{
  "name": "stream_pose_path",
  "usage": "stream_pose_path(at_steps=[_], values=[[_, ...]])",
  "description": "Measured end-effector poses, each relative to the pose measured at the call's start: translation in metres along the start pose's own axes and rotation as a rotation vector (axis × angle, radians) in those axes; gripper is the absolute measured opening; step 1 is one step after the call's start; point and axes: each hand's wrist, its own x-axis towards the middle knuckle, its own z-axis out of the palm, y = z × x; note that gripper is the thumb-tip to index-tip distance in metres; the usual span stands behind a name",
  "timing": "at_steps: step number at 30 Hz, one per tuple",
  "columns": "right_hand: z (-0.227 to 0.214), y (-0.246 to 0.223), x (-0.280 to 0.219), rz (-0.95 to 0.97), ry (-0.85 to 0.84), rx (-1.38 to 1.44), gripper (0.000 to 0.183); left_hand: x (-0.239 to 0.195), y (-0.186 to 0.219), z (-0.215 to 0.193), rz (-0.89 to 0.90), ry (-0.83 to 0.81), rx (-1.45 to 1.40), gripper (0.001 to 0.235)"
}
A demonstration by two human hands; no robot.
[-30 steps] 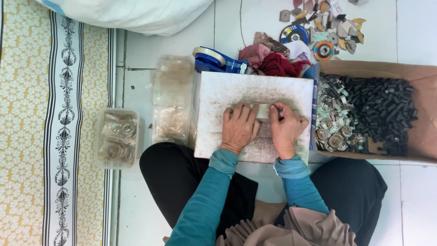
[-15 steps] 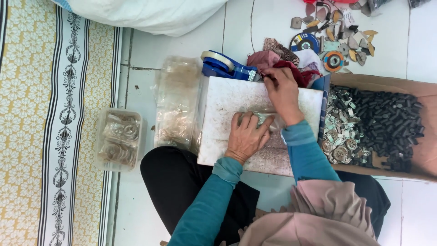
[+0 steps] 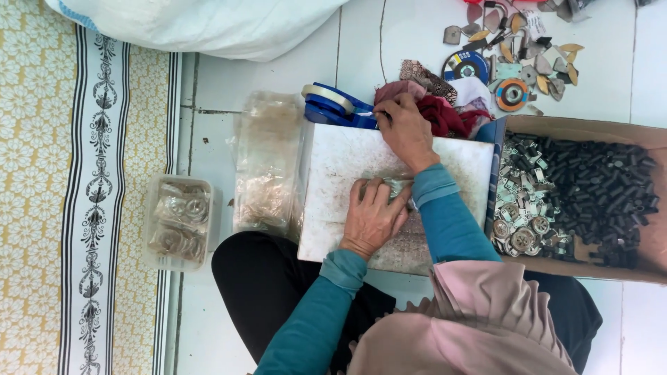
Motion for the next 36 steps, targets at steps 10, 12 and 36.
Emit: stream_pose_path(at_steps=[10, 12, 36], values=[[0.0, 0.008, 0.013, 0.174, -0.177, 0.106, 0.014, -0.005, 0.0, 0.004, -0.001, -0.041, 0.004, 0.029], [-0.009, 0.001, 0.012, 0.215, -0.208, 0.219, 0.017, -0.006, 0.001, 0.005, -0.002, -0.043, 0.01, 0.031], [0.0, 0.053, 0.026, 0.372, -0.17, 0.499, 0.027, -0.006, 0.0, 0.004, 0.002, -0.011, -0.006, 0.032]])
